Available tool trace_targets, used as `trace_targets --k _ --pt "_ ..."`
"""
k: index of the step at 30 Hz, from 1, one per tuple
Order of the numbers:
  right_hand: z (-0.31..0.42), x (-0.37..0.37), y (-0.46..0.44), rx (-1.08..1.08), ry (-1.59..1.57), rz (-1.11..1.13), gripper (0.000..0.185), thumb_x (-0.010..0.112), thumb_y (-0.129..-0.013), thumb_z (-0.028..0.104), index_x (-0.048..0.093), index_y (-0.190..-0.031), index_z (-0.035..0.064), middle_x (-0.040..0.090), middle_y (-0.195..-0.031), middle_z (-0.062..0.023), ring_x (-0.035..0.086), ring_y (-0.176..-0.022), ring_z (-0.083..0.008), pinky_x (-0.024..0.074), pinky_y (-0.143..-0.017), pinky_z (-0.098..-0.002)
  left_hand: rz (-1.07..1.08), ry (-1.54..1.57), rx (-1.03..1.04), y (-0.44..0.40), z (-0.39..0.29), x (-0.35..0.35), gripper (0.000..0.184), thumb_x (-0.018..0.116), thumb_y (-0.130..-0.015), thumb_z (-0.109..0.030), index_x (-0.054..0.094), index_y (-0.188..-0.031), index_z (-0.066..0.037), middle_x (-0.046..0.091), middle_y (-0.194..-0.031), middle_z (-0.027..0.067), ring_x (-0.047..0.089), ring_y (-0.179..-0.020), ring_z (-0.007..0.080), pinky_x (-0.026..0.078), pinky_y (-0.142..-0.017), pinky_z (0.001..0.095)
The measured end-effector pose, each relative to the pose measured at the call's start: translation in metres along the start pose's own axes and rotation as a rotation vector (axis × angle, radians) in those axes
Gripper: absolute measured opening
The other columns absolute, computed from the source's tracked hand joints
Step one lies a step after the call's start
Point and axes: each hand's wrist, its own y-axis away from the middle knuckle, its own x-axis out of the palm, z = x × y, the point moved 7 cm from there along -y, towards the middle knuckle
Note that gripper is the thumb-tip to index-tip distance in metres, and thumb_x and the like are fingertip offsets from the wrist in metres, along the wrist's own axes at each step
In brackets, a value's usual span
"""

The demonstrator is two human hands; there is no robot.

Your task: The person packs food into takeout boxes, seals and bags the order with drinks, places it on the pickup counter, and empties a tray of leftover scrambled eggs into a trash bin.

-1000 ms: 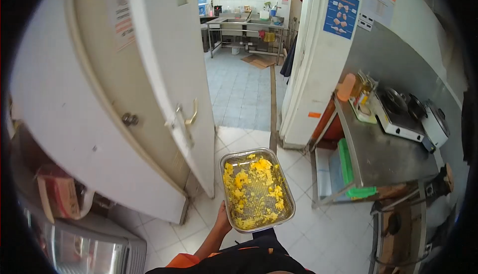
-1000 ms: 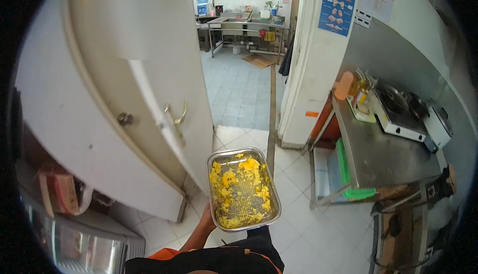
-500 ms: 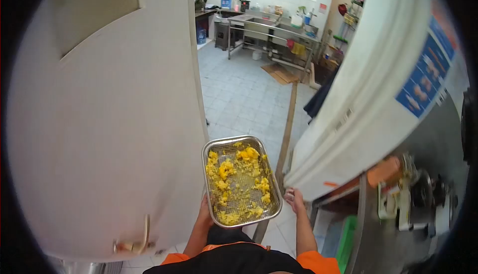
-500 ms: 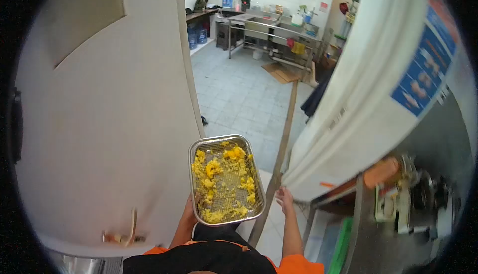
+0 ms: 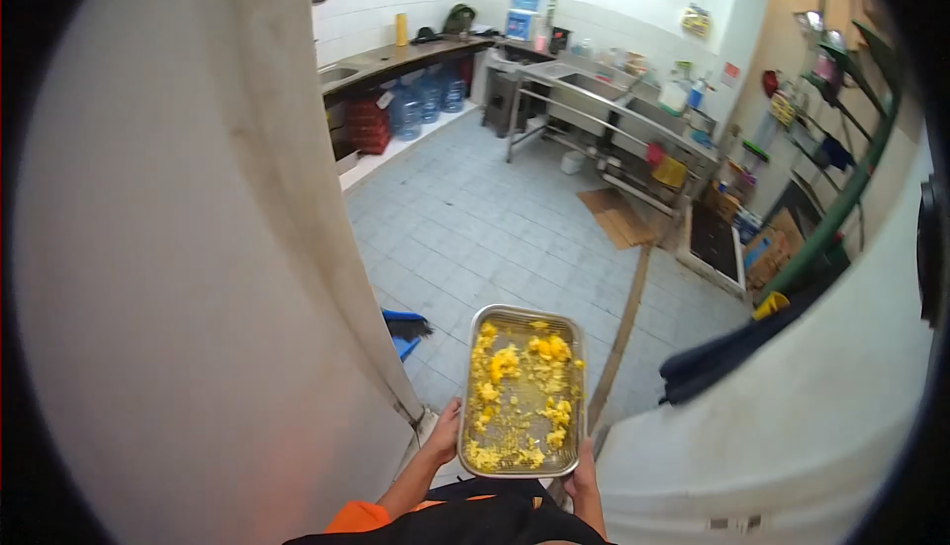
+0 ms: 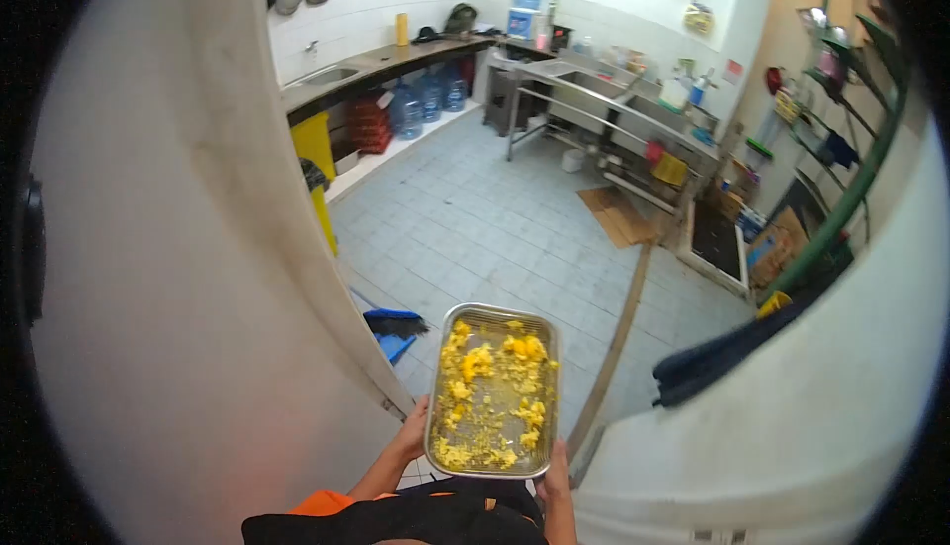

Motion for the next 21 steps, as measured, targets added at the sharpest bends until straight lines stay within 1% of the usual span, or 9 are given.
trace_targets --k 4,8,9,12,14,15,16,18,21 --pt "0.002 0.014 0.016 0.064 -0.236 0.018 0.060 0.024 -0.084 0.054 0.036 -0.120 0.0077 0.045 -0.115 -0.0106 0.047 -0.101 -0.0255 0.0386 -0.086 -0.0394 -0.042 -0.009 0.061 0.033 -0.004 0.003 0.016 0.043 -0.087 -0.015 0.043 -0.101 -0.007 0.051 -0.088 0.0034 0.051 -0.082 0.0113 0.044 -0.070 0.0259" --pt "0.050 0.037 0.004 0.174 -0.070 0.111 0.047 0.032 -0.088 0.041 0.042 -0.115 0.0039 0.050 -0.110 -0.0097 0.049 -0.099 -0.0234 0.0409 -0.084 -0.0373 -0.101 0.205 0.149 0.057 0.000 0.031 0.013 0.044 -0.087 -0.013 0.043 -0.098 -0.007 0.052 -0.086 0.0028 0.051 -0.078 0.0091 0.044 -0.067 0.0232" --pt "0.064 0.046 -0.012 0.202 -0.043 0.200 0.038 0.039 -0.087 0.030 0.044 -0.113 0.0026 0.052 -0.108 -0.0094 0.051 -0.096 -0.0211 0.0432 -0.082 -0.0361 -0.226 0.310 0.189 0.067 -0.014 0.047 0.012 0.045 -0.086 -0.012 0.043 -0.097 -0.007 0.052 -0.087 0.0026 0.052 -0.077 0.0090 0.044 -0.066 0.0227" --pt "0.112 0.087 -0.017 0.363 -0.014 0.348 0.034 0.039 -0.087 0.025 0.046 -0.110 0.0014 0.054 -0.103 -0.0085 0.055 -0.089 -0.0199 0.0460 -0.078 -0.0343 -0.333 0.383 0.292 0.083 -0.032 0.075 0.017 0.045 -0.086 -0.015 0.043 -0.101 -0.006 0.051 -0.087 0.0012 0.050 -0.077 0.0086 0.044 -0.066 0.0227" --pt "0.139 0.100 -0.021 0.316 0.109 0.444 0.033 0.038 -0.087 0.024 0.044 -0.111 0.0020 0.053 -0.104 -0.0093 0.053 -0.090 -0.0182 0.0460 -0.076 -0.0319 -0.388 0.397 0.342 0.097 -0.051 0.091 0.020 0.043 -0.087 -0.019 0.043 -0.103 -0.006 0.050 -0.086 0.0007 0.050 -0.077 0.0086 0.043 -0.065 0.0222" --pt "0.119 0.053 -0.006 0.318 0.173 0.442 0.032 0.038 -0.087 0.023 0.043 -0.112 0.0022 0.052 -0.104 -0.0097 0.053 -0.091 -0.0174 0.0460 -0.076 -0.0307 -0.431 0.415 0.310 0.116 0.003 0.085 0.022 0.043 -0.087 -0.020 0.043 -0.104 -0.006 0.050 -0.085 0.0005 0.050 -0.076 0.0086 0.043 -0.064 0.0220" --pt "0.112 0.042 -0.018 0.310 0.150 0.358 0.031 0.038 -0.087 0.020 0.043 -0.111 0.0008 0.053 -0.099 -0.0093 0.054 -0.086 -0.0165 0.0468 -0.074 -0.0297 -0.618 0.324 0.423 0.124 0.010 0.065 0.023 0.043 -0.087 -0.023 0.045 -0.103 -0.006 0.050 -0.085 0.0008 0.049 -0.077 0.0083 0.042 -0.064 0.0225" --pt "0.111 0.046 -0.035 0.329 0.164 0.405 0.029 0.039 -0.087 0.017 0.043 -0.109 -0.0003 0.054 -0.096 -0.0087 0.055 -0.084 -0.0168 0.0473 -0.073 -0.0302 -0.997 0.144 0.652 0.151 0.010 0.043 0.025 0.044 -0.086 -0.027 0.049 -0.101 -0.007 0.051 -0.086 0.0015 0.049 -0.078 0.0079 0.041 -0.063 0.0234" --pt "0.104 0.050 -0.047 0.316 0.238 0.474 0.028 0.039 -0.087 0.016 0.043 -0.109 -0.0007 0.054 -0.097 -0.0086 0.054 -0.085 -0.0166 0.0468 -0.074 -0.0296 -1.247 -0.586 0.905 0.204 -0.044 0.099 0.027 0.048 -0.083 -0.033 0.054 -0.094 -0.010 0.054 -0.084 0.0029 0.050 -0.076 0.0110 0.037 -0.066 0.0270"
